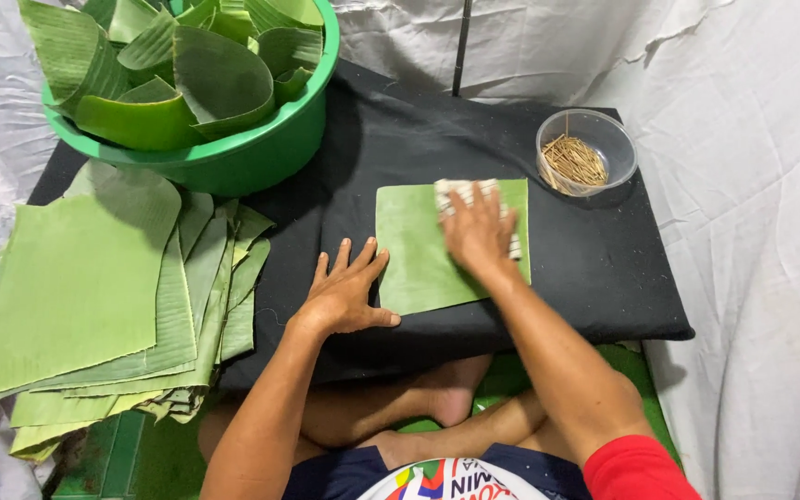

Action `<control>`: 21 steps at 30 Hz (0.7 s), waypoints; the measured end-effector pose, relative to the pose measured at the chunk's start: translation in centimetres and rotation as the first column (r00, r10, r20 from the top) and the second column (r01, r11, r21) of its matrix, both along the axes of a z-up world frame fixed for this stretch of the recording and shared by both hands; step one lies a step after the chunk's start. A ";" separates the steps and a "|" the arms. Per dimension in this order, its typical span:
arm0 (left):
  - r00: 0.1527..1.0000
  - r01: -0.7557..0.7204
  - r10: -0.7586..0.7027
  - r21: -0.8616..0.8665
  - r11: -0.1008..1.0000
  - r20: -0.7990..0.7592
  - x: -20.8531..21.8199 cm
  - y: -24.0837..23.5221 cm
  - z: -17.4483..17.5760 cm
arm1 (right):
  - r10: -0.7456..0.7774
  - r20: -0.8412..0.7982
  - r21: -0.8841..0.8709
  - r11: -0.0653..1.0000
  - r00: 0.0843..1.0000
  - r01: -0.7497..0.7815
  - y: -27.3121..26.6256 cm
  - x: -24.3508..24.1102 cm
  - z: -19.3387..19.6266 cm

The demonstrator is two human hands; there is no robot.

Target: Cleaning banana leaves with a cloth and folding them for use.

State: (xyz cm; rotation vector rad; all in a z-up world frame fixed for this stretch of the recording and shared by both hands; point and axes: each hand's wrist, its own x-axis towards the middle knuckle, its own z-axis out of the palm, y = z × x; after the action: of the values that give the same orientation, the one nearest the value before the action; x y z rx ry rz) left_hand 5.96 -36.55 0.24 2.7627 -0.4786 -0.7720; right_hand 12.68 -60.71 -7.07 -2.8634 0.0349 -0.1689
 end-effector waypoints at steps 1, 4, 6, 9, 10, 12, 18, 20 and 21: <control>1.000 0.006 -0.006 0.001 1.000 -0.003 0.0 0.0 0.0 | -0.006 -0.003 0.001 1.000 1.000 0.006 1.2 -1.2 0.6; 1.000 0.003 -0.002 0.015 1.000 -0.014 0.2 -0.2 0.3 | 0.104 -0.001 0.046 0.994 0.995 -0.103 4.1 -4.1 2.3; 1.000 0.007 -0.007 0.008 1.000 -0.017 0.1 -0.1 0.3 | 0.183 -0.007 0.035 0.982 0.983 -0.183 5.2 -5.8 3.0; 1.000 0.008 -0.008 0.006 1.000 -0.018 0.1 0.0 0.2 | 0.162 0.028 0.020 0.986 0.986 -0.163 3.4 -6.2 2.8; 1.000 0.007 -0.006 0.006 1.000 -0.020 0.1 -0.1 0.3 | 0.163 0.026 0.020 0.986 0.986 -0.164 2.2 -5.9 2.5; 1.000 0.008 -0.008 0.001 1.000 -0.013 0.0 -0.1 0.4 | 0.052 0.064 -0.001 0.999 0.997 -0.052 0.1 -5.4 1.9; 1.000 0.016 -0.016 0.011 1.000 -0.011 0.0 -0.1 0.4 | -0.038 0.018 0.029 0.999 0.999 0.037 -0.4 -5.3 1.4; 1.000 0.014 -0.014 0.010 1.000 -0.010 0.0 0.0 0.3 | 0.006 0.008 0.031 1.000 1.000 -0.007 1.6 -6.2 2.0; 1.000 0.016 -0.016 0.010 1.000 -0.013 0.0 0.0 0.2 | 0.047 -0.005 0.034 0.998 0.999 -0.047 2.6 -6.7 2.2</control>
State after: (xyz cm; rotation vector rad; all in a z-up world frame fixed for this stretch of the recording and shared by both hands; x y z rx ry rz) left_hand 5.99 -36.57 0.43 2.7640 -0.4967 -0.7980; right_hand 5.99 -58.07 -4.86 -2.8283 -0.0283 -0.1487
